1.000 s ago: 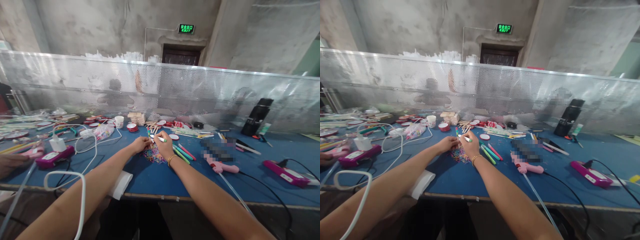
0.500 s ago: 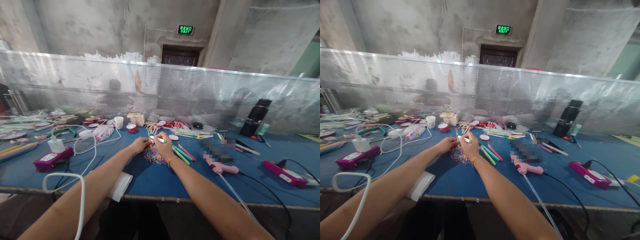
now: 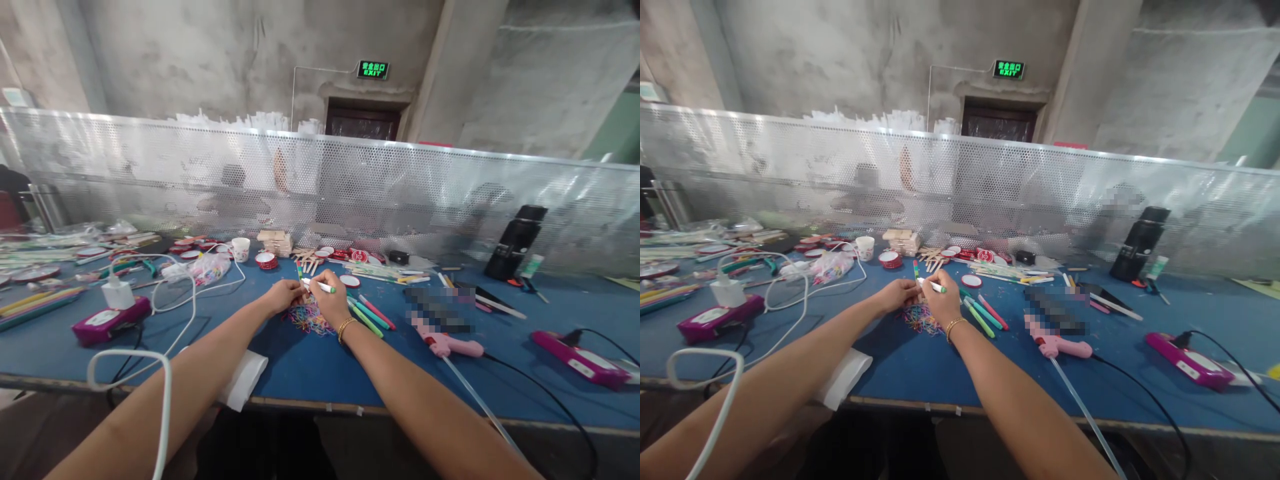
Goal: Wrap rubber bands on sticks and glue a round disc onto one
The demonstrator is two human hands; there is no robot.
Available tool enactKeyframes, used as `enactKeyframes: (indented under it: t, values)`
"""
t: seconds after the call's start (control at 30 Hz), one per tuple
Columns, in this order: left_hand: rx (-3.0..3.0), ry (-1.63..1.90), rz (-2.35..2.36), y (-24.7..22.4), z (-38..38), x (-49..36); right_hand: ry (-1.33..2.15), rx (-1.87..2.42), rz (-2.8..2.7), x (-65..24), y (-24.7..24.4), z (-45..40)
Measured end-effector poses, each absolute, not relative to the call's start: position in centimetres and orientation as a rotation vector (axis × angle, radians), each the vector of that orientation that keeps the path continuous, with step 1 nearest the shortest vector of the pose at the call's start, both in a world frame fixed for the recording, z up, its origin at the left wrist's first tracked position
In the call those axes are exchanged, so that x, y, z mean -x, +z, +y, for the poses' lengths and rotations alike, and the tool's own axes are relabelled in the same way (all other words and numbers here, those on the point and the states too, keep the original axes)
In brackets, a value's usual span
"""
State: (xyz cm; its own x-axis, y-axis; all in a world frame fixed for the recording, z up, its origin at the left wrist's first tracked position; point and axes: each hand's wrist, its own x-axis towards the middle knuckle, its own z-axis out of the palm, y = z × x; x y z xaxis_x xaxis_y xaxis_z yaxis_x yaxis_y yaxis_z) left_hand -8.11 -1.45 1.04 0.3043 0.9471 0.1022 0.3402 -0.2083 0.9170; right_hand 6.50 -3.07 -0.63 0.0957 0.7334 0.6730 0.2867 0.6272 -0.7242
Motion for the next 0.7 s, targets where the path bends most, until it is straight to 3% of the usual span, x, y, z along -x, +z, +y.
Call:
enactKeyframes:
  t: [0.7]
  values:
    - [-1.761,0.887,1.146,0.62,-0.95,8.33,0.379,0.903,-1.496,-6.71,-0.45,-3.11]
